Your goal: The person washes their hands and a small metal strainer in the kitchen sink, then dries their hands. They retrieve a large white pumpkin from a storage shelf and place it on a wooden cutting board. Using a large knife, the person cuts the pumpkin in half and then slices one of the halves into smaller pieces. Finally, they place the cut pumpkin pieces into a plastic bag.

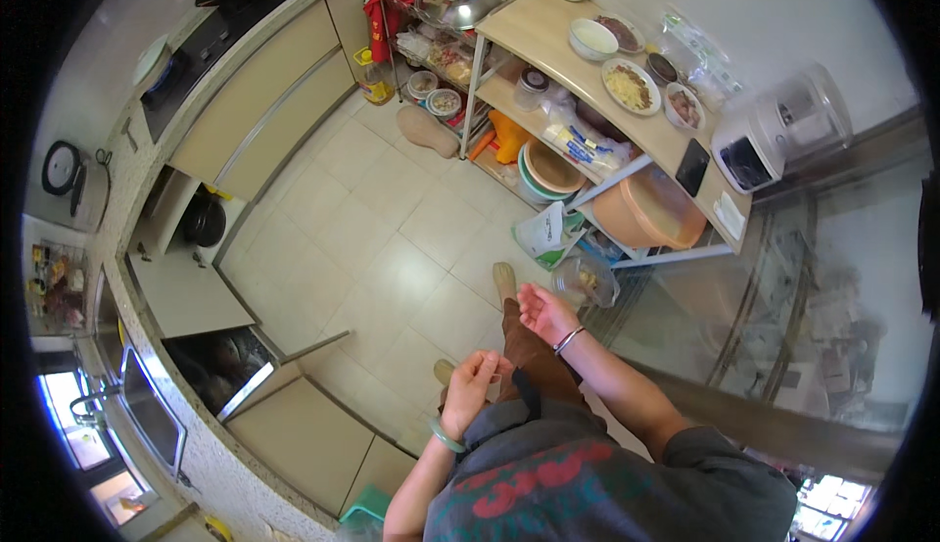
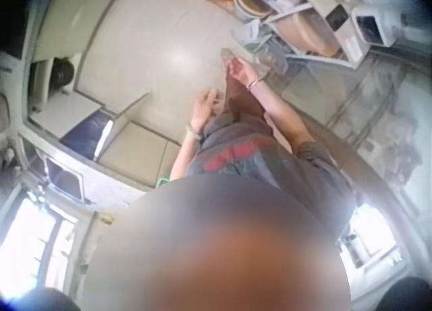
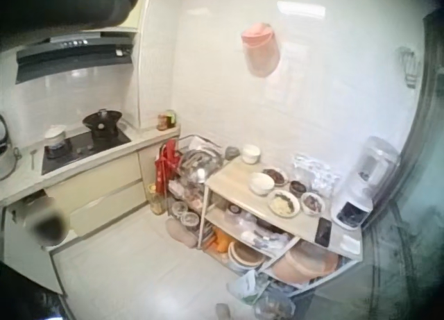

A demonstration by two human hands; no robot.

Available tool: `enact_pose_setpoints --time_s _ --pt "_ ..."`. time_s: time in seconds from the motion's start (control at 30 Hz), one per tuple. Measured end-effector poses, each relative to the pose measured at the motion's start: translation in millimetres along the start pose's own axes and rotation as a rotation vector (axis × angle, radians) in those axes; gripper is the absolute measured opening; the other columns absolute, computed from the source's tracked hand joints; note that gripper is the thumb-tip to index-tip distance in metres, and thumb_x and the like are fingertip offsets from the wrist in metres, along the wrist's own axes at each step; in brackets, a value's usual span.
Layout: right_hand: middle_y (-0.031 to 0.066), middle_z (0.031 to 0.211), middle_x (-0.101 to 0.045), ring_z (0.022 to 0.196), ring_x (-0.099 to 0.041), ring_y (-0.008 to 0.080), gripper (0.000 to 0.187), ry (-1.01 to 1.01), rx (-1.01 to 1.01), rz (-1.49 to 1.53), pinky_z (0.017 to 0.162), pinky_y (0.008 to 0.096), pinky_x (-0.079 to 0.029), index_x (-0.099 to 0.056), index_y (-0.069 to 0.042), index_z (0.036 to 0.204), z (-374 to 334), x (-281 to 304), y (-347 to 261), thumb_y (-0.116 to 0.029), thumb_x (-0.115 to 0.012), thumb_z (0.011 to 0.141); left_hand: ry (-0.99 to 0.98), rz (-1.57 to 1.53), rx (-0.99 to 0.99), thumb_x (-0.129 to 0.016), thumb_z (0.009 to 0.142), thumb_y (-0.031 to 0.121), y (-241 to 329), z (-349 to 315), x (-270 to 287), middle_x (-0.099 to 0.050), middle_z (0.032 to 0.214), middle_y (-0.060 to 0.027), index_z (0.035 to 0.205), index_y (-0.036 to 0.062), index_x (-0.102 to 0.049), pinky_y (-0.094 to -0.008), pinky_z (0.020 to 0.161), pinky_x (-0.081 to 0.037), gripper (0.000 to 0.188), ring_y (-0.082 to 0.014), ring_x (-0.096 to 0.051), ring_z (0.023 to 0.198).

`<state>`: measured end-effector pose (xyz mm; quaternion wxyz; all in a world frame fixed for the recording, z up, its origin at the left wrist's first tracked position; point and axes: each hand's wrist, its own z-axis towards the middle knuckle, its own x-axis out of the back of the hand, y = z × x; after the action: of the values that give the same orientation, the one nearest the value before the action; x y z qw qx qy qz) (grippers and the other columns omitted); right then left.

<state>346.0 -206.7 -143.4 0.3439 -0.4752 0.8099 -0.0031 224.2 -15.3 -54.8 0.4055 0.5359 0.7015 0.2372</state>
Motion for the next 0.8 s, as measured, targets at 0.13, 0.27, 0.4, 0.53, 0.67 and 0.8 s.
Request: enact_pose_setpoints --time_s 0.13,0.27,0.4,0.53,0.67,0.8 --pt "0.0061 0.092 -0.068 0.071 -0.061 0.0152 0.025 0.172 -0.007 0.061 0.066 0.0306 -0.050 -0.062 -0.008 0.106 88 37 -70 -0.029 -0.054 0.097 0.025 -0.059 0.066 -0.049 0.102 0.026 -6 70 -22 -0.067 0.096 -0.0021 0.105 0.0022 -0.062 -0.0228 0.079 -0.046 0.028 -0.0089 -0.060 0.089" --pt "0.0054 0.093 -0.069 0.071 -0.062 0.0154 0.026 0.277 0.016 -0.082 0.065 0.0310 -0.050 -0.061 -0.009 0.104 166 55 -134 -0.033 -0.052 0.098 0.066 -0.086 0.103 -0.051 0.101 0.023 25 144 -57 -0.066 0.100 -0.0027 0.109 0.0017 -0.061 -0.0226 0.079 -0.046 0.025 -0.0090 -0.060 0.089" --pt "0.0054 0.095 -0.070 0.077 -0.063 0.0155 0.025 0.353 -0.096 -0.065 0.066 0.0318 -0.052 -0.064 -0.010 0.101 233 88 -166 -0.033 -0.055 0.096 0.079 -0.075 0.117 -0.049 0.101 0.024 58 200 -79 -0.065 0.105 -0.0026 0.111 0.0022 -0.060 -0.0253 0.084 -0.047 0.026 -0.0104 -0.060 0.096" --pt "0.0071 0.098 -0.070 0.078 -0.064 0.0169 0.025 0.398 -0.102 -0.147 0.068 0.0318 -0.053 -0.062 -0.010 0.102 277 92 -204 -0.034 -0.057 0.096 0.129 -0.093 0.110 -0.050 0.101 0.023 60 228 -88 -0.065 0.105 -0.0025 0.111 0.0018 -0.060 -0.0251 0.084 -0.047 0.025 -0.0105 -0.060 0.096" --pt "0.0070 0.102 -0.067 0.080 -0.062 0.0173 0.027 0.356 -0.174 -0.153 0.069 0.0315 -0.053 -0.060 -0.009 0.108 287 79 -205 -0.033 -0.060 0.094 0.178 -0.137 0.075 -0.052 0.100 0.019 37 232 -81 -0.066 0.103 -0.0043 0.108 0.0006 -0.062 -0.0266 0.086 -0.048 0.022 -0.0121 -0.060 0.097" --pt "0.0020 0.098 -0.068 0.081 -0.062 0.0152 0.016 0.193 -0.311 -0.133 0.069 0.0304 -0.052 -0.066 -0.013 0.099 270 4 -187 -0.026 -0.064 0.091 0.345 -0.048 0.095 -0.054 0.099 0.022 88 227 -66 -0.068 0.097 -0.0036 0.101 0.0000 -0.066 -0.0250 0.090 -0.045 0.026 -0.0091 -0.058 0.096"
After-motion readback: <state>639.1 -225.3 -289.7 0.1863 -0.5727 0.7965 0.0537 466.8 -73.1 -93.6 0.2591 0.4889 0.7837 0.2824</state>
